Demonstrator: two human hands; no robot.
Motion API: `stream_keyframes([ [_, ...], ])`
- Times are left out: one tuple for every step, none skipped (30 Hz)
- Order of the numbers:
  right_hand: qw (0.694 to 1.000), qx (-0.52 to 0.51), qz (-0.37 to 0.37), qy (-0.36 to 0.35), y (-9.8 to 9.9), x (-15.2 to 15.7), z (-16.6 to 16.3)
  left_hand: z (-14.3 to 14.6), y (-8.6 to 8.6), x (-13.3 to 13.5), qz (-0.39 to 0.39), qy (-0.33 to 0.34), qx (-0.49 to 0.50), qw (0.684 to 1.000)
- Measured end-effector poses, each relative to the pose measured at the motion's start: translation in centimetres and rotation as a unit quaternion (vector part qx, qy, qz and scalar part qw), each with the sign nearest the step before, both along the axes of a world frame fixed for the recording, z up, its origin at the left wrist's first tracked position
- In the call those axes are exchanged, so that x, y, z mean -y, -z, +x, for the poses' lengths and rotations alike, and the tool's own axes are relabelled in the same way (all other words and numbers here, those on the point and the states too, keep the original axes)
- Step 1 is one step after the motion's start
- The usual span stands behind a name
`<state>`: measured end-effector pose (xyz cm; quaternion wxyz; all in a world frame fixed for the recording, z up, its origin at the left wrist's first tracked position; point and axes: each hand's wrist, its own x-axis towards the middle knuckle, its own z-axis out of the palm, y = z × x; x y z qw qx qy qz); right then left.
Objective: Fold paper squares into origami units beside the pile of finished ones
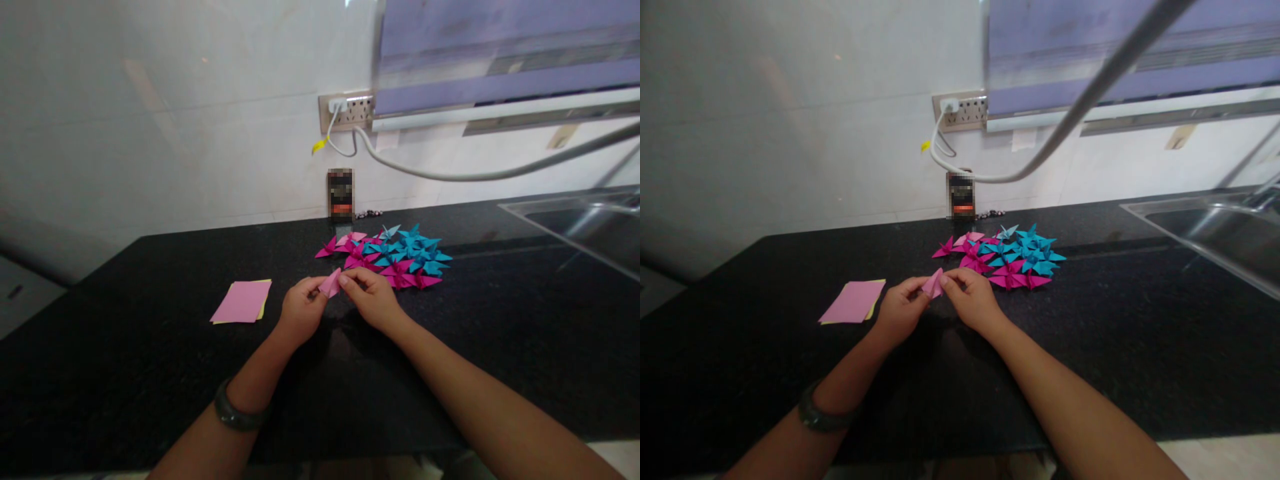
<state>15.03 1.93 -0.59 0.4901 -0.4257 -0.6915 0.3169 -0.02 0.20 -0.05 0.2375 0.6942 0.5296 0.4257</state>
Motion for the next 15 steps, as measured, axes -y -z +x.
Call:
stream_keyframes([
  [1.0, 0.0, -0.001, 0.0, -0.02, 0.02, -0.01, 0.0, 0.0, -0.01, 0.0, 0.0, -0.002, 1.0],
  [1.0, 0.002, -0.001, 0.0, -0.04, 0.03, -0.01, 0.0, 0.01, -0.02, 0.0, 0.001, -0.002, 1.0],
  [1.0, 0.005, 0.0, 0.001, -0.05, 0.04, -0.01, -0.01, 0.03, -0.04, -0.003, 0.003, -0.001, 1.0],
  [1.0, 0.008, 0.001, 0.002, -0.06, 0.03, 0.0, -0.02, 0.06, -0.05, -0.007, 0.005, 0.002, 1.0],
  [1.0, 0.011, 0.002, 0.003, -0.05, 0.02, 0.01, -0.04, 0.1, -0.07, -0.013, 0.007, 0.007, 1.0],
  [1.0, 0.013, 0.003, 0.003, -0.04, 0.0, 0.02, -0.05, 0.14, -0.08, -0.019, 0.009, 0.014, 1.0],
  [1.0, 0.015, 0.004, 0.004, -0.01, -0.03, 0.04, -0.06, 0.19, -0.1, -0.026, 0.011, 0.022, 0.999],
  [1.0, 0.016, 0.006, 0.004, 0.01, -0.06, 0.06, -0.07, 0.24, -0.12, -0.033, 0.011, 0.031, 0.999],
  [1.0, 0.017, 0.008, 0.004, 0.03, -0.08, 0.08, -0.07, 0.28, -0.14, -0.04, 0.012, 0.041, 0.998],
  [1.0, 0.02, 0.01, 0.004, 0.06, -0.11, 0.11, -0.06, 0.32, -0.16, -0.047, 0.012, 0.053, 0.997],
  [1.0, 0.023, 0.014, 0.004, 0.07, -0.13, 0.13, -0.04, 0.34, -0.17, -0.054, 0.013, 0.066, 0.996],
  [1.0, 0.025, 0.017, 0.003, 0.08, -0.14, 0.16, -0.01, 0.36, -0.18, -0.063, 0.014, 0.08, 0.995],
  [0.999, 0.027, 0.02, 0.003, 0.08, -0.16, 0.18, 0.03, 0.36, -0.18, -0.073, 0.015, 0.095, 0.993],
  [0.999, 0.028, 0.023, 0.002, 0.08, -0.17, 0.2, 0.07, 0.35, -0.17, -0.084, 0.017, 0.108, 0.99],
  [0.999, 0.027, 0.025, 0.0, 0.07, -0.18, 0.21, 0.11, 0.33, -0.15, -0.095, 0.019, 0.119, 0.988],
])
